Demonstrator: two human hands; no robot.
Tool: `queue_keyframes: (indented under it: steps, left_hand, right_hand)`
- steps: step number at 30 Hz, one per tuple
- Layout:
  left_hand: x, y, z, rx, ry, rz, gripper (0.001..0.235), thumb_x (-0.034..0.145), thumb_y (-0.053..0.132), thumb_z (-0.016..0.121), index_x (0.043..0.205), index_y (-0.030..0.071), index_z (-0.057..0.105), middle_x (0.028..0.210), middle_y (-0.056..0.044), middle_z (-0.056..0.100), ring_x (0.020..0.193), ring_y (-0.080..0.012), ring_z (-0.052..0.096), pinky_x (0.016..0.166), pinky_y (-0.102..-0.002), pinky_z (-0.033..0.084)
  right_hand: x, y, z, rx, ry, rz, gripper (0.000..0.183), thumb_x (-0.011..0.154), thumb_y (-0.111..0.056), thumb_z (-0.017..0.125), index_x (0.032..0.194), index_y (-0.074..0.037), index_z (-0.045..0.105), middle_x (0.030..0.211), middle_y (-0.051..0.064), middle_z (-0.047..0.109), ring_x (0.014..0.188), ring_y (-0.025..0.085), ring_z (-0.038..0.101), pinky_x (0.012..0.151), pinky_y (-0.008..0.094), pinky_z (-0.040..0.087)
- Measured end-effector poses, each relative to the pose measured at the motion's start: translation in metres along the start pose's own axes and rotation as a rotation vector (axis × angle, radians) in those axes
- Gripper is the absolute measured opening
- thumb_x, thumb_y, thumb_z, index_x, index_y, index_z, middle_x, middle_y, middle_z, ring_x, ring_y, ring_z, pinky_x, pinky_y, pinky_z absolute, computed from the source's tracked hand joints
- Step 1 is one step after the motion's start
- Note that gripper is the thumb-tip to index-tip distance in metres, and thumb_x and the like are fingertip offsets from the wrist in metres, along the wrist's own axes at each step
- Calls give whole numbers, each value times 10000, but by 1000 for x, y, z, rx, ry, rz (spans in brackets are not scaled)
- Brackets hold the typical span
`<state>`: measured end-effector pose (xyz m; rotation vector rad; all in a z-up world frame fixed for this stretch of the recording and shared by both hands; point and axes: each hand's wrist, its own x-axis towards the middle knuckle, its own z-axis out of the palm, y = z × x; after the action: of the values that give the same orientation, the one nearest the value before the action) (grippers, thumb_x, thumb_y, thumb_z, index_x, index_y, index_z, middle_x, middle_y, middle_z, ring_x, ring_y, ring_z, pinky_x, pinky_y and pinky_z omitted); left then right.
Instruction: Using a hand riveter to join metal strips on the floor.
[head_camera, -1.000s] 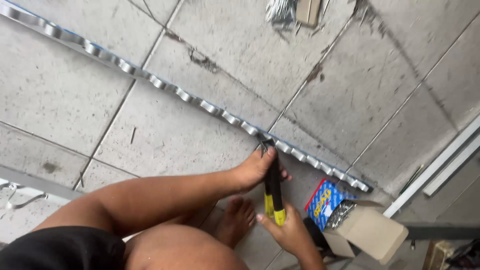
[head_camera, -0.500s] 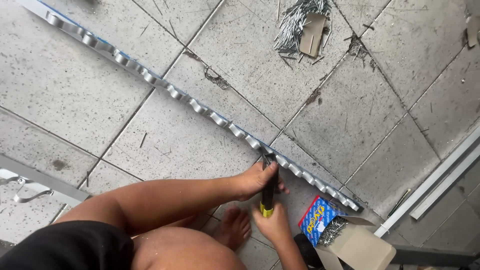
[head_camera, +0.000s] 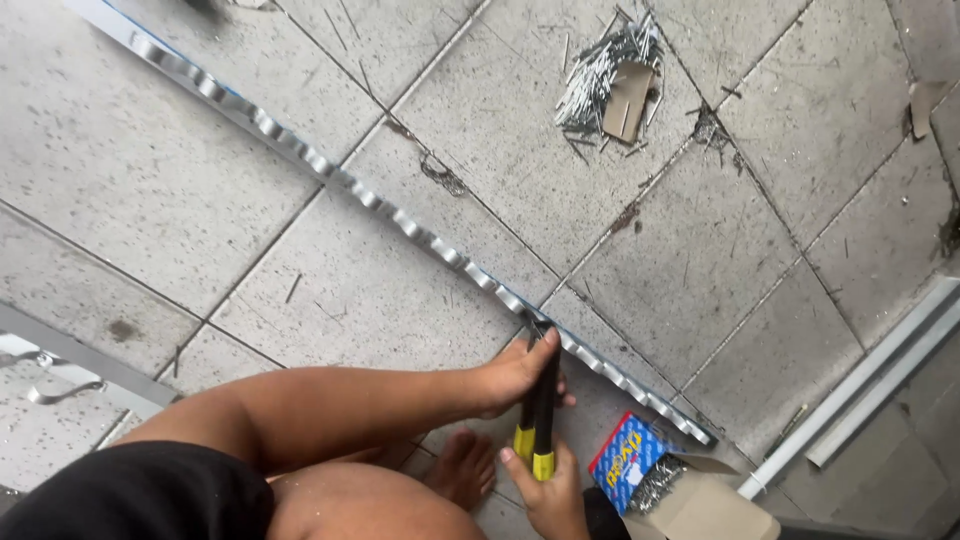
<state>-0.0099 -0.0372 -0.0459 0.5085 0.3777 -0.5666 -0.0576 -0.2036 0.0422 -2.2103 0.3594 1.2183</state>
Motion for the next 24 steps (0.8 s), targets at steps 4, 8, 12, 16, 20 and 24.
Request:
queue_keyframes:
  steps: [4, 8, 12, 16, 20, 24]
  left_hand:
    - [4, -5, 1, -11, -41, -35, 841, 787, 815, 423, 888, -14, 527, 822, -164, 657, 876, -373, 753, 842, -523, 626]
    - [1, -13, 10, 6, -6, -23, 742, 904, 733, 389, 941, -2, 479, 785, -170, 676, 825, -325, 759, 834, -458, 644]
    - [-13, 16, 20, 118, 16, -94, 678, 972, 650, 392, 1039, -13, 521, 853, -141, 698, 854, -282, 740, 912, -465, 623]
    - [-14, 48, 36, 595, -145, -6, 565, 788, 558, 665, 987, 45, 539, 822, -64, 660, 754, -211, 683, 708, -356, 590]
    - [8, 121, 43, 1029, -452, 421, 465, 567, 473, 858, 834, 130, 693, 756, -9, 755, 654, -165, 740, 622, -297, 620]
    - [5, 162, 77, 1173, -559, 489, 507, 458, 377, 946, 839, 144, 706, 821, -19, 820, 735, -189, 802, 738, -329, 638]
  right_hand:
    - [27, 33, 15, -374, 308, 44, 428, 751, -391, 818, 989, -61, 685, 796, 82, 719, 656, 210, 698, 643, 343, 562]
    - [56, 69, 29, -306, 483, -214, 251, 678, -210, 791, 742, 11, 691, 588, 175, 695, 452, 301, 624, 492, 421, 506]
    - [55, 80, 18, -303, 433, -196, 370, 707, -312, 866, 738, -11, 654, 602, 145, 700, 469, 262, 658, 501, 382, 528]
    - [37, 78, -38, -400, 4, -82, 429, 773, -377, 800, 1080, -100, 684, 941, 53, 784, 801, 161, 779, 727, 308, 625]
    - [-13, 34, -111, -289, -199, -75, 358, 781, -158, 687, 1114, -157, 816, 1102, 40, 885, 1043, 146, 837, 967, 303, 591]
    - [-36, -17, -96, -252, -144, -325, 213, 774, -173, 666, 903, -76, 804, 1177, 89, 831, 1094, 200, 786, 944, 369, 567]
